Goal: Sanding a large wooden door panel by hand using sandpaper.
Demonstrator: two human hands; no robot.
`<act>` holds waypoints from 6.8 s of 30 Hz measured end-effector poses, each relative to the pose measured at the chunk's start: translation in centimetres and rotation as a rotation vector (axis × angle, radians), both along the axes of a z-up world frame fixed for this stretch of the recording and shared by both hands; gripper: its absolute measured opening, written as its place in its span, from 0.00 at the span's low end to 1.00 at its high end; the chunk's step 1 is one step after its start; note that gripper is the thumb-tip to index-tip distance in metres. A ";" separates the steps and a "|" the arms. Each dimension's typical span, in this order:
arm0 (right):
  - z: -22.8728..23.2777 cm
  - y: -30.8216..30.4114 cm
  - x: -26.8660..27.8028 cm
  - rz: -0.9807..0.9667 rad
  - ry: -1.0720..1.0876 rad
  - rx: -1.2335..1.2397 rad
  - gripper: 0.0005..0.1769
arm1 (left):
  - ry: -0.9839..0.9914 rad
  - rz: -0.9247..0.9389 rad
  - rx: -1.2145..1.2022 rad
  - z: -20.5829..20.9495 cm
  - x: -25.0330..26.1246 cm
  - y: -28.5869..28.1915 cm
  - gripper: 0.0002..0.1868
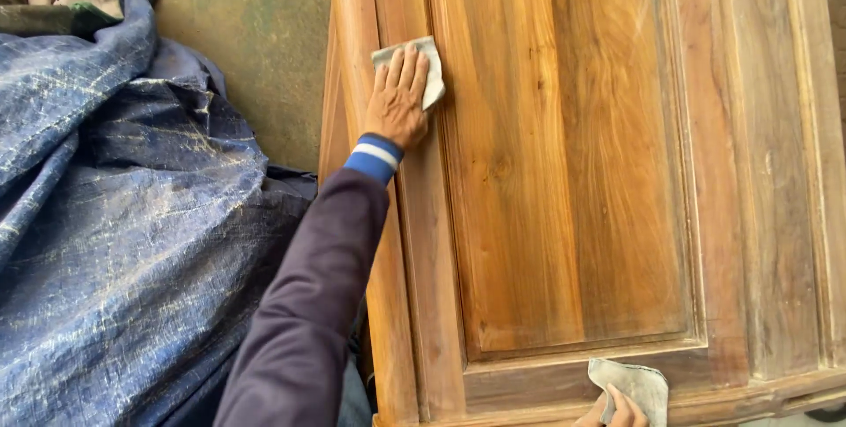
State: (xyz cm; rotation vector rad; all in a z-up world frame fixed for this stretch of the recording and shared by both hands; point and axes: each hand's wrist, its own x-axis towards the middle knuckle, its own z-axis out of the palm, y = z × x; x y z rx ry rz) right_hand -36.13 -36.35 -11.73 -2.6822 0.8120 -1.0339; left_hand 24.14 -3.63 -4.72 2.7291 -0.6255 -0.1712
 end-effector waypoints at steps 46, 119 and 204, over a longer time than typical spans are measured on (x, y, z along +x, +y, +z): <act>12.0 3.4 9.1 0.226 0.362 0.145 0.08 | 0.251 -0.326 -0.263 6.9 -50.0 6.7 0.42; 15.6 -11.1 6.6 0.407 0.656 -0.101 0.03 | 0.192 -0.876 -0.297 5.2 -41.3 -2.0 0.45; 12.7 -11.4 8.2 -0.263 0.037 0.147 0.15 | 0.019 -1.088 -0.341 5.1 -36.8 -33.2 0.32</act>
